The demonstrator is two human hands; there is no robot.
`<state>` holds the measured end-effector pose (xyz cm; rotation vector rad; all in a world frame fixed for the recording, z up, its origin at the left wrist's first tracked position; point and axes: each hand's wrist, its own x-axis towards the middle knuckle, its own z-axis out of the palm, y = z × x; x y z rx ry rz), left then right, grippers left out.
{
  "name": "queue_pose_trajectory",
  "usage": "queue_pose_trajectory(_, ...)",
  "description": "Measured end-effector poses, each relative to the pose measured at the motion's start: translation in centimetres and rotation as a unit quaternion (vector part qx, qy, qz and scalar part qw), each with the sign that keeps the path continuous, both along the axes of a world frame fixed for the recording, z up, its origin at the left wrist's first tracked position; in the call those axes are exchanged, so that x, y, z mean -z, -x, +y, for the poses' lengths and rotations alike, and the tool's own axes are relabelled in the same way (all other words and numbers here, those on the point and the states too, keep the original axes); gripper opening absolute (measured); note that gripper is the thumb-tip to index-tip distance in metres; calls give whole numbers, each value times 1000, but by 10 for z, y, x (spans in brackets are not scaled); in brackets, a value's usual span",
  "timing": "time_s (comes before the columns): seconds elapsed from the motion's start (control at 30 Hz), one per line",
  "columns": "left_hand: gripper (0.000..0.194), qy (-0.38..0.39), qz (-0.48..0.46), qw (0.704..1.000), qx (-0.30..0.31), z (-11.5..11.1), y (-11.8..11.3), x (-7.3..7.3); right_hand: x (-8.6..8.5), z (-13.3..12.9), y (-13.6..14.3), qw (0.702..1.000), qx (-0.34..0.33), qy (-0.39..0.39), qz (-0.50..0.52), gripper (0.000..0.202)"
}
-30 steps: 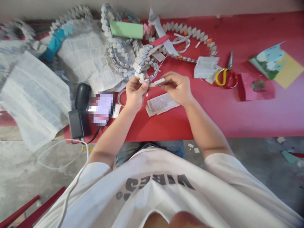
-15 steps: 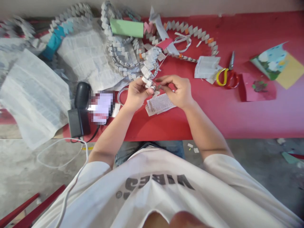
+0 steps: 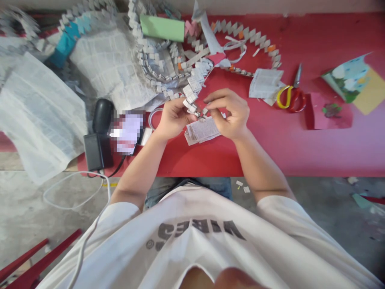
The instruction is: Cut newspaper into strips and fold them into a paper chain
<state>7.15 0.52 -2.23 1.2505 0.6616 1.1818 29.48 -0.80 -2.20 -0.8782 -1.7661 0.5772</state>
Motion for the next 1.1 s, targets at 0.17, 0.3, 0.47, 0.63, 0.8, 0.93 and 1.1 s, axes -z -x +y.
queue_pose_trajectory(0.17, 41, -4, 12, 999, -31, 0, 0, -3, -1, -1, 2, 999, -3, 16, -39, 24)
queue_pose_trajectory(0.3, 39, 32, -7, 999, -33, -1, 2, -6, -2, -2, 4, 999, -18, -1, -51, 23)
queue_pose_trajectory(0.47, 43, -8, 30, 998, -49, -3, 5, -5, 0, -2, 3, 999, -15, 5, -44, 21)
queue_pose_trajectory(0.63, 38, 27, -4, 997, -73, 0, 7, 1, 3, -3, 3, 997, -28, 6, -72, 21)
queue_pose_trajectory(0.8, 38, 6, 6, 998, -70, 0, 7, -2, -2, -6, 4, 995, -51, 6, -90, 23)
queue_pose_trajectory(0.93, 39, 53, -37, 996, -68, 2, 6, -3, -5, -9, 5, 997, -41, 31, -55, 29)
queue_pose_trajectory(1.1, 35, 78, -55, 994, -61, 6, 6, 2, -3, -10, 6, 998, -6, 60, -19, 33)
